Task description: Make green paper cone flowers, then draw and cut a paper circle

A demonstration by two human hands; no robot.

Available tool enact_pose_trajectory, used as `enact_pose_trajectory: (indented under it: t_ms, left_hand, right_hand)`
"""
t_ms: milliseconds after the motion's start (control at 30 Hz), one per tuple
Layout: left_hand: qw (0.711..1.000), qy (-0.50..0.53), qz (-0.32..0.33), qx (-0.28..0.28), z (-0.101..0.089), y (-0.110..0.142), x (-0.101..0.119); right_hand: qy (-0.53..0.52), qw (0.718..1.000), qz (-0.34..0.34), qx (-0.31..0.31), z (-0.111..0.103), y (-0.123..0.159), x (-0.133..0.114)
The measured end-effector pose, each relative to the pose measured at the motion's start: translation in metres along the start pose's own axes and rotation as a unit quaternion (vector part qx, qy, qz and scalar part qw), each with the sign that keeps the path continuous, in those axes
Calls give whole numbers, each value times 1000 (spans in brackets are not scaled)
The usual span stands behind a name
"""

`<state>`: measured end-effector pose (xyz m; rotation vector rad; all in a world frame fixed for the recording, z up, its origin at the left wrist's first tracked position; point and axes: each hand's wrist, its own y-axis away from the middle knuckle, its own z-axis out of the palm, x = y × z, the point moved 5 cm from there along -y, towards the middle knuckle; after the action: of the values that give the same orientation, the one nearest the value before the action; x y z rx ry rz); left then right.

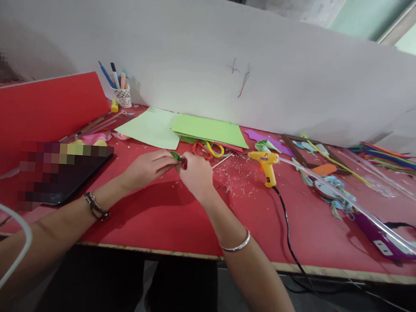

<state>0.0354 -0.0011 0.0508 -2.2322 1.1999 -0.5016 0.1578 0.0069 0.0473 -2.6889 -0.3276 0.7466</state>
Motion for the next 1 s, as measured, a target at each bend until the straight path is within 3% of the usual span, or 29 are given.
enact_pose_trajectory:
  t_ms: [200,400,667,833,1000]
  left_hand:
    - [1000,-19,15,7,-2,-1,3]
    - [998,45,-21,40,-7,-2,-4]
    - [985,130,-81,78,-16,-2,-11]
    - [970,158,-148,110,-21,-1,-15]
    - [957,190,-181,121,-21,1,-19]
  right_hand:
    - [-70,998,-8,4,1,-2,1]
    - [-172,985,-2,28,4,-6,5]
    - [-271,962,32,-26,11,-9,10]
    - [-277,959,-52,16,4,-6,1]
    - [-283,951,-117,-34,9,-2,-9]
